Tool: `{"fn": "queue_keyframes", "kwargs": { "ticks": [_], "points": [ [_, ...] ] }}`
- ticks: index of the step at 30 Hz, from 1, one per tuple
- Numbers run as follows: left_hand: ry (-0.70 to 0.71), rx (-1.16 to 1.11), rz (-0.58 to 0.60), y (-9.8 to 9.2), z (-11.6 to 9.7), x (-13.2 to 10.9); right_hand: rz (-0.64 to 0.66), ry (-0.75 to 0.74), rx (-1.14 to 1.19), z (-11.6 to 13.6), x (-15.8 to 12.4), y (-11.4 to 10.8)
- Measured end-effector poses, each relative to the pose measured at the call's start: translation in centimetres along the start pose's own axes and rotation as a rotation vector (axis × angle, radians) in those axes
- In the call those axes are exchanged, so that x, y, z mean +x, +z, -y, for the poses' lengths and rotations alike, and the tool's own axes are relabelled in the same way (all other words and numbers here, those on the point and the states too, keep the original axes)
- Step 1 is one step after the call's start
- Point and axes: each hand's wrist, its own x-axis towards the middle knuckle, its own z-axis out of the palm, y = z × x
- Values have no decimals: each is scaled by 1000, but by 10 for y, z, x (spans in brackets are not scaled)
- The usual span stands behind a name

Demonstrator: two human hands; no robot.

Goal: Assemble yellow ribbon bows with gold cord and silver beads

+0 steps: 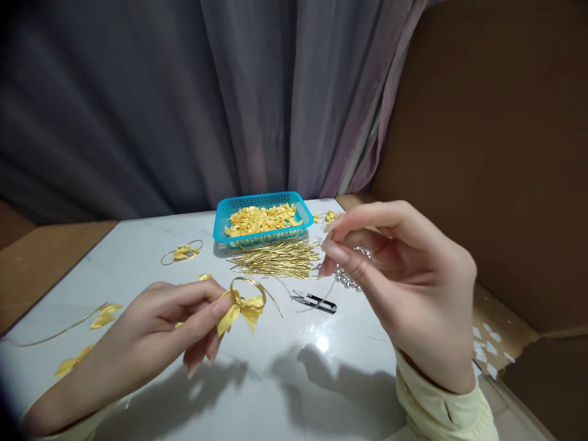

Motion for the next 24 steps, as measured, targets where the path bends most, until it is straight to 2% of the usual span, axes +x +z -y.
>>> {"fn": "queue_keyframes", "kwargs": {
  "ticks": [1,4,6,9,14,19,22,24],
  "points": [
    [-7,-14,10,0,0,0,10,-17,-65,-3,2,-1],
    [-42,-76,36,0,0,-1,162,-11,-206,-17,11,-1],
    [-52,-111,45,0,0,-2,276,62,-159,-27,15,1],
    [-45,-115,40,0,0,-2,357,143,-64,-34,15,5],
    [32,-35,-8,1,1,-1,385,230,-2,-24,10,1],
    [122,105,-55,1,2,-1,371,183,-93,-13,9,-8],
    [152,161,-64,1,2,-2,449,145,-153,-8,8,-9],
    [160,182,-59,1,1,-2,546,150,-191,-6,7,-7]
  ]
}}
